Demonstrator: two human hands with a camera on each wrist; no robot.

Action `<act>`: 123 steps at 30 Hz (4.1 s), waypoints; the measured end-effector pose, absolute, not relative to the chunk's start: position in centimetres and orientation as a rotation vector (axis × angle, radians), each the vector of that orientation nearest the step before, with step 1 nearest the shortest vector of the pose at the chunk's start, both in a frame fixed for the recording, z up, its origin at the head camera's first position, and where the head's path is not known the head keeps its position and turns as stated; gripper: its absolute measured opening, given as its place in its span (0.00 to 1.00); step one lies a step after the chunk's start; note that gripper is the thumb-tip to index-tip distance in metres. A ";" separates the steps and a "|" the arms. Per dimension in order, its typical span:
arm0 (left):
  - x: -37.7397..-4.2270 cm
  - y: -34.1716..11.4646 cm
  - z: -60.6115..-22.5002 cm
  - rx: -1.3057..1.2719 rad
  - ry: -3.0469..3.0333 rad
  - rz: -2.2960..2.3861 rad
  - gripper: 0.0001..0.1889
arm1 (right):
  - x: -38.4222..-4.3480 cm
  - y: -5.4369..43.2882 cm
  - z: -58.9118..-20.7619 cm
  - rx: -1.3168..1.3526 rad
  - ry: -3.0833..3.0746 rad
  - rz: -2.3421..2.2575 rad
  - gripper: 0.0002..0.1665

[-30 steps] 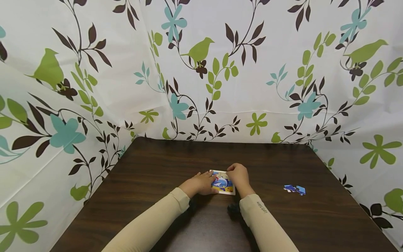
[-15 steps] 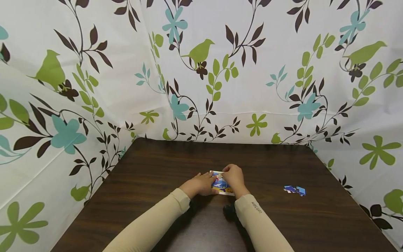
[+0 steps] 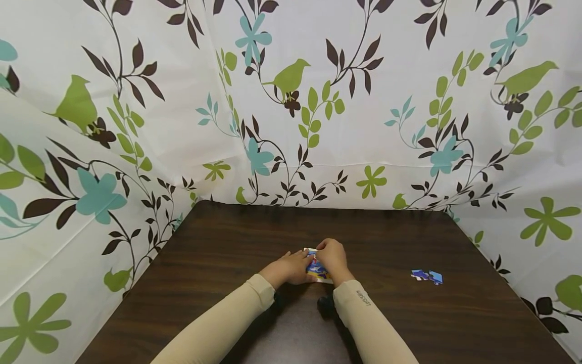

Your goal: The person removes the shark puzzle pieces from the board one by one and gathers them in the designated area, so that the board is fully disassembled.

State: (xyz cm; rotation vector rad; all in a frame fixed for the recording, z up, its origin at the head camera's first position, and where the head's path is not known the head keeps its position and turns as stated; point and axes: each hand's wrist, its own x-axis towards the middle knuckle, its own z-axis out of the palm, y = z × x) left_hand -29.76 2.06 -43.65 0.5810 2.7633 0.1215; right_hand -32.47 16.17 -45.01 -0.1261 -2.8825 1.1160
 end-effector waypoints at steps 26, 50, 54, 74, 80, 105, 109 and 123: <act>-30.0 1.8 -44.4 0.599 2.764 0.175 0.41 | -32.2 15.6 -45.2 -0.035 -2.923 1.057 0.08; -29.0 1.0 -44.1 0.646 2.774 0.046 0.37 | -32.3 15.5 -45.4 -0.046 -2.897 1.067 0.06; -28.8 1.1 -44.0 0.649 2.764 -0.002 0.38 | -32.1 15.5 -45.4 -0.046 -2.897 1.086 0.06; -28.5 1.8 -43.4 0.633 2.756 -0.094 0.37 | -32.4 15.9 -45.6 -0.102 -2.843 1.262 0.20; -28.6 1.8 -43.4 0.629 2.749 -0.101 0.37 | -32.3 15.6 -45.6 -0.166 -2.861 1.291 0.17; -28.4 1.7 -43.2 0.626 2.753 -0.112 0.37 | -32.5 16.6 -45.2 -0.191 -2.734 1.351 0.09; -28.5 1.7 -43.4 0.622 2.765 -0.107 0.37 | -32.4 17.5 -45.0 -0.197 -2.717 1.376 0.09; -28.6 1.9 -43.6 0.611 2.786 -0.120 0.37 | -32.0 21.9 -44.6 -0.216 -2.705 1.359 0.13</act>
